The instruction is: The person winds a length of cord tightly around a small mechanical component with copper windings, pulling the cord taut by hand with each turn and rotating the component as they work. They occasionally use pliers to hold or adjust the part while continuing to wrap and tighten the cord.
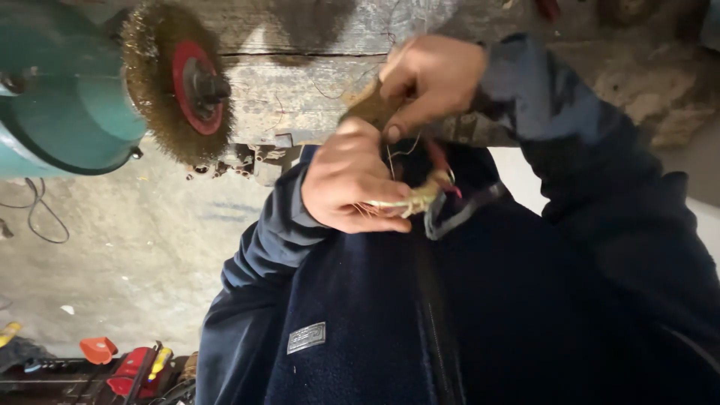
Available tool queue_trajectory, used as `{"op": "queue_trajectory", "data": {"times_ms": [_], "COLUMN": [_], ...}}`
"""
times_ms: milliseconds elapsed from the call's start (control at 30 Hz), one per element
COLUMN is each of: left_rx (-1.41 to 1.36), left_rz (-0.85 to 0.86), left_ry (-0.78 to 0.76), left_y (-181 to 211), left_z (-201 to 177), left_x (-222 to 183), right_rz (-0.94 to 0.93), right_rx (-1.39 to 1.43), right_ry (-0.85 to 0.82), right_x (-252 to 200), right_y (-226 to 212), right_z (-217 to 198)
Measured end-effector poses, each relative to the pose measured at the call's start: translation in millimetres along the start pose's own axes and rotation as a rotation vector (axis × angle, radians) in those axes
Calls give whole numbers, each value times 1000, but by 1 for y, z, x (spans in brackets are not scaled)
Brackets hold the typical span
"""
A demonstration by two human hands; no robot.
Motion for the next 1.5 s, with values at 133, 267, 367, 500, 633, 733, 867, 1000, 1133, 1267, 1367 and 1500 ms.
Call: {"op": "queue_trajectory", "data": {"times_ms": [133,267,367,500,633,733,867,1000,1133,1267,1367,1500], "left_rx": [195,225,119,290,246,412,755,853,824,756,639,436], "left_rz": [25,60,-286,-419,-530,-530,-316,-293,-257,-271,-376,-613], "left_ry": [97,227,467,795,934,720,358,236,123,29,50,54], "left_y": [3,-9,-28,-45,-59,-57,-36,-31,-29,-32,-43,-57], "left_z": [-16,-1,-12,-40,-49,-42,-24,-14,1,9,10,13], "left_x": [-5,-18,-31,-59,-72,-60,-28,-22,-17,-13,-17,-22], "right_rz": [428,260,336,439,133,-22,-123,-126,-286,36,12,120], "right_rx": [277,796,746,669,404,232,274,450,836,1166,549,-118], "right_ry": [-264,-395,-350,-312,94,252,392,508,763,569,560,387], "right_x": [7,6,-4,-27,-51,-63,-79,-84,-84,-61,-25,55], "right_y": [29,37,39,23,-38,-88,-124,-118,-75,4,6,-66], "right_z": [42,97,108,115,63,27,-6,-9,-33,-32,-31,-23]}}
Point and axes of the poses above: each hand's wrist, its own x-axis towards the middle knuckle, its own z-axis out of the palm, y = z × x, the point moved 6 cm from there along x, towards the middle knuckle, and after that the axes turned 5 degrees about z, right-handed, at the moved point
